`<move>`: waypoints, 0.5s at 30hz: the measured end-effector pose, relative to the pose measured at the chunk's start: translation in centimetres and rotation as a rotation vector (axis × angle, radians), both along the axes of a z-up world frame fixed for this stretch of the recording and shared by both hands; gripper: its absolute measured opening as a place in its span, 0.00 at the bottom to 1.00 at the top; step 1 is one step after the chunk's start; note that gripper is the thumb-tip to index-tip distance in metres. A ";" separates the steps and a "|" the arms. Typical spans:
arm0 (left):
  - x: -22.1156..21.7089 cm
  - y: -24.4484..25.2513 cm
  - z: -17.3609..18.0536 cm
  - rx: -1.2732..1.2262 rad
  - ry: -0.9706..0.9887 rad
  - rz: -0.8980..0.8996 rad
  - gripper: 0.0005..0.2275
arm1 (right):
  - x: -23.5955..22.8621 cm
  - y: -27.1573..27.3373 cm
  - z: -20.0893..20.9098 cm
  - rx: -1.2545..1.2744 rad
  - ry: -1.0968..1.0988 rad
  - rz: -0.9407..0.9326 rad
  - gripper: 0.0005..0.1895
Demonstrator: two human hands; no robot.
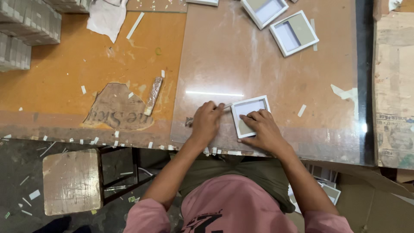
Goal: The person assembles small square frames by hand on a workbench. They pick up frame parts, align them, and press them together, then place the completed frames aside. The process is repeated for multiple frames.
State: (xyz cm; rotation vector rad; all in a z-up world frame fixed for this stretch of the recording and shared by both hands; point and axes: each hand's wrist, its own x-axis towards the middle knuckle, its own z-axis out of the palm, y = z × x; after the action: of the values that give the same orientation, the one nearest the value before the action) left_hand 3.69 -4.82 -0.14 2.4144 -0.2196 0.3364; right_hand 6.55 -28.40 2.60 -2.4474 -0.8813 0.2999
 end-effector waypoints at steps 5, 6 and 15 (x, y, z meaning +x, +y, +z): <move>-0.7 -2.9 -0.6 0.120 -0.089 -0.173 0.09 | 0.5 0.2 -0.9 0.009 0.074 -0.088 0.49; -2.4 -3.0 -0.4 0.113 -0.041 -0.204 0.10 | 0.7 0.1 -1.2 0.011 0.105 -0.126 0.50; -11.1 -2.4 1.5 -0.090 -0.004 -0.056 0.22 | 2.0 0.6 0.3 0.070 0.142 0.105 0.24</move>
State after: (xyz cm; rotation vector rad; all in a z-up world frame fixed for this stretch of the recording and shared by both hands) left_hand -7.37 -7.20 1.36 2.3143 -0.2674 0.3197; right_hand 8.59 -27.84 2.95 -2.2889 -0.9432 0.4671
